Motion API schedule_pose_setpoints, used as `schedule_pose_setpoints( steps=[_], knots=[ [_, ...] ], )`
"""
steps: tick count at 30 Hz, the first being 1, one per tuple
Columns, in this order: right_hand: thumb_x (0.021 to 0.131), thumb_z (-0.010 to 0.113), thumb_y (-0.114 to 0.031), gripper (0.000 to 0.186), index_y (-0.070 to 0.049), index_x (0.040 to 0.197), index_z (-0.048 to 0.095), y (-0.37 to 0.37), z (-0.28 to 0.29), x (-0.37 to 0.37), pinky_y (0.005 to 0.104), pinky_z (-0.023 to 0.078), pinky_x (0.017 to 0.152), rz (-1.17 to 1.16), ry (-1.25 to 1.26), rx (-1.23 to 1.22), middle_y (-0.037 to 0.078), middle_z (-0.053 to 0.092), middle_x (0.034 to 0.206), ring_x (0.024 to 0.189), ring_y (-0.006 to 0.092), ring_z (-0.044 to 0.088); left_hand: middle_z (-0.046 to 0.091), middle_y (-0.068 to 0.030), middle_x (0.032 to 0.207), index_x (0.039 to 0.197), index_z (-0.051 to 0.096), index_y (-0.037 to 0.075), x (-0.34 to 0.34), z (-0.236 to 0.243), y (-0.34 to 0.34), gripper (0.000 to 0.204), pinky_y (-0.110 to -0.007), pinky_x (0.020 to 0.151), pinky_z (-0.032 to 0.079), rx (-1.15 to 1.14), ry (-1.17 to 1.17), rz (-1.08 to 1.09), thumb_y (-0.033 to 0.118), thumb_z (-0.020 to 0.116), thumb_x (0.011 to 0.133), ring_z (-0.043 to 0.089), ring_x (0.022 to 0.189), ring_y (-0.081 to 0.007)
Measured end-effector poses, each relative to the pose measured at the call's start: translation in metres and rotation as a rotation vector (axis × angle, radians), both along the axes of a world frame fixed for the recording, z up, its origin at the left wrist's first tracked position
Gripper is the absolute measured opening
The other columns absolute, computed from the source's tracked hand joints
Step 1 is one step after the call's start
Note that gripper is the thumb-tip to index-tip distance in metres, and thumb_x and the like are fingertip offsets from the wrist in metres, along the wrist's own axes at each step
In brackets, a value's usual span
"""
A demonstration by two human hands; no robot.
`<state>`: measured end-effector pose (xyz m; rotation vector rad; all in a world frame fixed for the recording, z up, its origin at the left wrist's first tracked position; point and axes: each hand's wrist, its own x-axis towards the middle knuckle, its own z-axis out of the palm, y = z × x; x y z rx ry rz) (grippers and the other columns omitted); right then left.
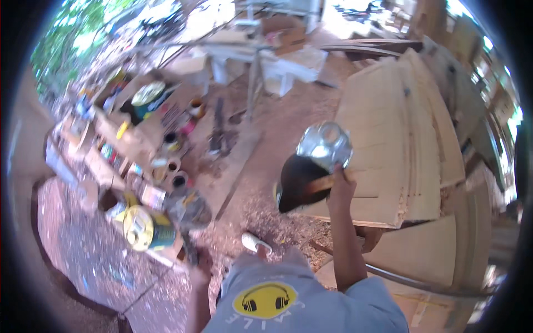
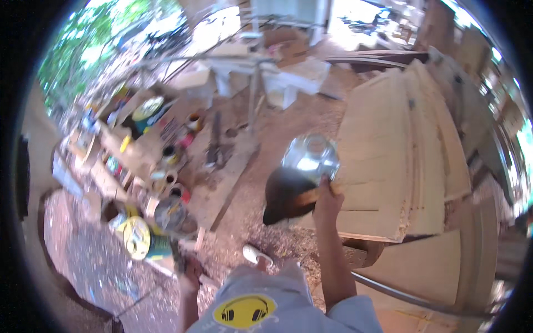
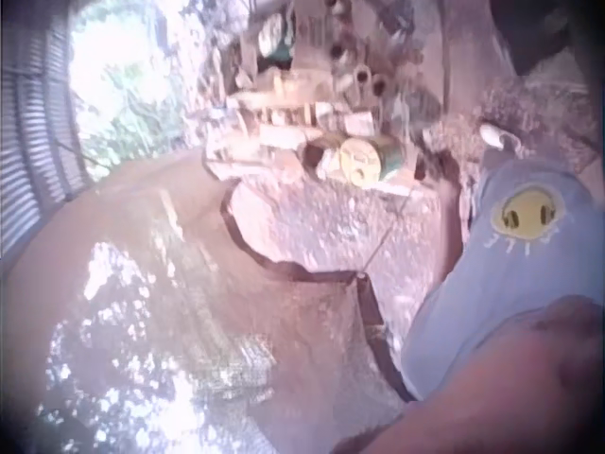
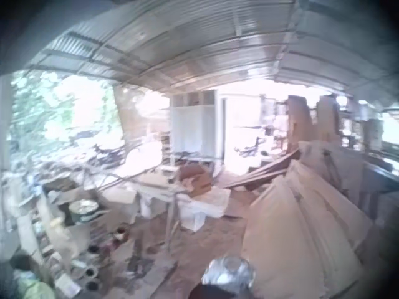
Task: Spray varnishing wooden furniture outdoors in a workshop area.
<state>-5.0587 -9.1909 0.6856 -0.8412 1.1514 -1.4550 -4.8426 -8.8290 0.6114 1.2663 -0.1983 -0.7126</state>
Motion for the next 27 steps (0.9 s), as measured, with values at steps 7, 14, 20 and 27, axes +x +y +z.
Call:
schedule_pose_setpoints(
  steps=[7, 14, 20, 27],
  knots=[
    [0.092, 0.070, -0.013, 0.030, 0.003, 0.117, 0.063, -0.085, -0.016, 0.148, 0.0331, 0.051, 0.079, 0.236, 0.092, -0.020, 0.008, 0.065, 0.106, 0.091, 0.0167, 0.062, 0.049, 0.0045, 0.059, 0.072, 0.060, 0.002, 0.040, 0.033, -0.016, 0.020, -0.026, 0.047, 0.032, 0.148, -0.041, 0.170, 0.009, 0.062, 0.090, 0.043, 0.053, -0.0059],
    [0.090, 0.074, -0.021, 0.039, 0.005, 0.115, 0.061, -0.131, -0.038, 0.265, 0.0342, 0.049, 0.081, 0.416, 0.127, 0.010, 0.008, 0.064, 0.105, 0.093, 0.0179, 0.061, 0.047, 0.0019, 0.054, 0.062, 0.050, 0.003, 0.036, 0.016, 0.022, 0.031, -0.030, 0.047, 0.032, 0.310, -0.065, 0.300, 0.007, 0.063, 0.090, 0.041, 0.053, -0.0067],
    [0.088, 0.076, -0.025, 0.050, 0.007, 0.123, 0.060, -0.177, -0.051, 0.304, 0.0345, 0.048, 0.088, 0.567, 0.216, 0.103, 0.012, 0.063, 0.115, 0.101, 0.0198, 0.060, 0.048, 0.0021, 0.057, 0.070, 0.054, 0.004, 0.023, 0.006, 0.018, 0.025, -0.028, 0.048, 0.035, 0.395, -0.107, 0.419, 0.010, 0.066, 0.091, 0.043, 0.054, -0.0066],
    [0.089, 0.075, -0.026, 0.037, 0.001, 0.111, 0.064, -0.234, -0.088, 0.327, 0.0322, 0.049, 0.079, 0.749, 0.048, 0.156, 0.007, 0.063, 0.100, 0.089, 0.0155, 0.060, 0.050, 0.0020, 0.057, 0.071, 0.057, 0.005, 0.040, 0.020, -0.063, 0.025, -0.028, 0.045, 0.033, 0.274, -0.004, 0.499, 0.014, 0.068, 0.091, 0.043, 0.049, -0.0071]
  ],
)
